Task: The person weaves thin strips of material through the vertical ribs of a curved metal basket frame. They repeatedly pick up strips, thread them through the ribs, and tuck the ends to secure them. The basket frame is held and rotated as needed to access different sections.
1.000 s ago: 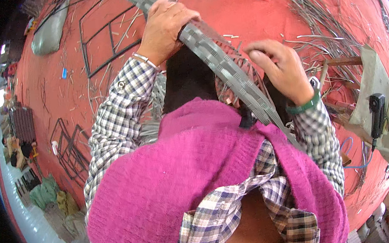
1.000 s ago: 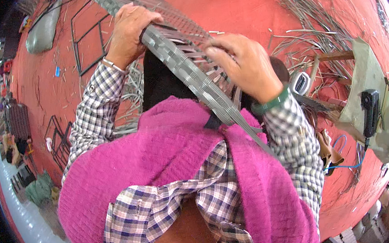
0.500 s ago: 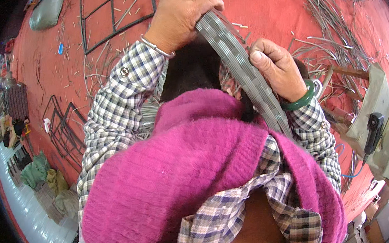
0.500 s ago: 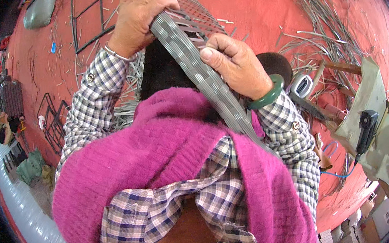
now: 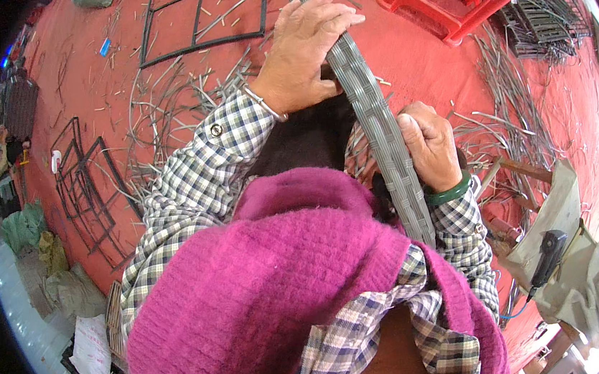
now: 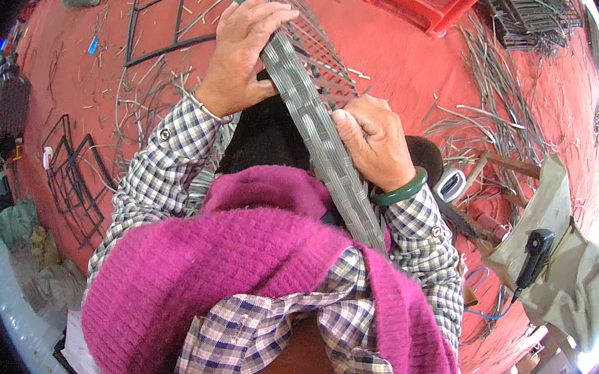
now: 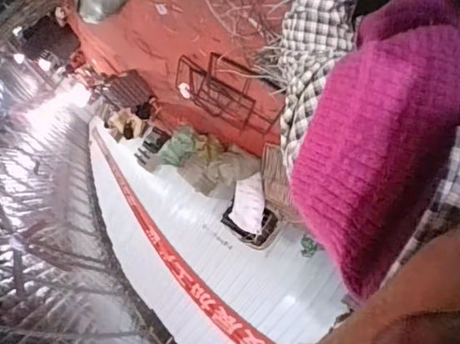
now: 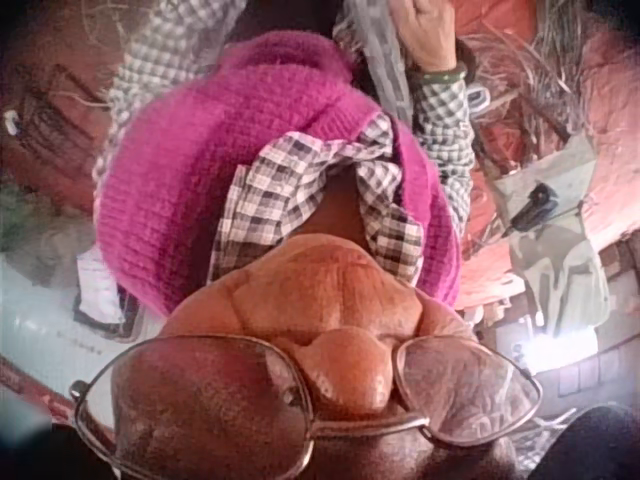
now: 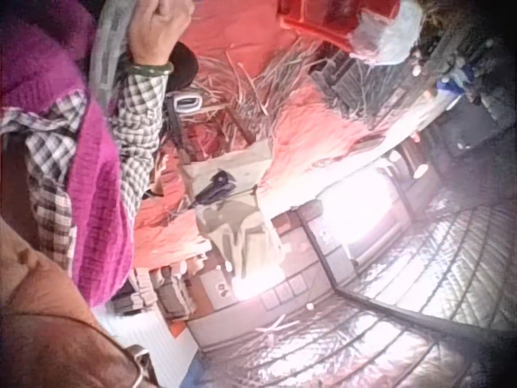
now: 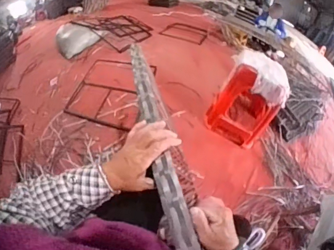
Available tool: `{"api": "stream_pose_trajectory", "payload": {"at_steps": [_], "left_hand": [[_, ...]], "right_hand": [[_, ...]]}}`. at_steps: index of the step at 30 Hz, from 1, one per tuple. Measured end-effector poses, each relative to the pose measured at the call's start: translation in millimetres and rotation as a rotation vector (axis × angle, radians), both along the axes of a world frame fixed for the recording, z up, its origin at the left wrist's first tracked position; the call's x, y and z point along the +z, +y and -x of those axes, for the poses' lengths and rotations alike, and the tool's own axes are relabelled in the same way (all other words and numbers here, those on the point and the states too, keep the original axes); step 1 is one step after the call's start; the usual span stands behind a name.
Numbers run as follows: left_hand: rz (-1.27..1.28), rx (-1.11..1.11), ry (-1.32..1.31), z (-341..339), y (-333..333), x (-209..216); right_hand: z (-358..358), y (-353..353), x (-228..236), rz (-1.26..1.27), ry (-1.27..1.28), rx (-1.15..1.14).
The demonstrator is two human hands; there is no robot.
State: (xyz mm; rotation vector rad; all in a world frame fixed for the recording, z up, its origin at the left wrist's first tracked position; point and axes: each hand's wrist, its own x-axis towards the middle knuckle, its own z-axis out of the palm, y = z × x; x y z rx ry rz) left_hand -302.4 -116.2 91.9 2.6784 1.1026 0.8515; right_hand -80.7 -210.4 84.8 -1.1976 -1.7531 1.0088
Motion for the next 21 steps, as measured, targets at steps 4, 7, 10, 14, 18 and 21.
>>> {"api": "stream_pose_trajectory", "payload": {"at_steps": [4, 7, 10, 14, 18, 21], "left_hand": [[0.063, -0.050, 0.031, 4, 0, 3], [0.157, -0.070, -0.106, 17, -4, 7], [0.223, 0.082, -0.347, 35, -20, 8], [0.600, 0.045, -0.521, 36, -39, -4], [0.805, 0.018, -0.656, 14, -49, -21], [0.956, 0.009, -0.826, 5, -49, -25]], "right_hand": [[8, 24, -6, 0.073, 0.165, -0.109], [15, 41, -13, 0.306, 0.330, -0.012], [19, 43, -14, 0.346, 0.297, 0.012], [24, 44, -6, 0.301, 0.156, -0.119], [35, 59, 1, 0.301, 0.372, -0.123], [40, 66, 2, 0.368, 0.293, -0.093]]}}
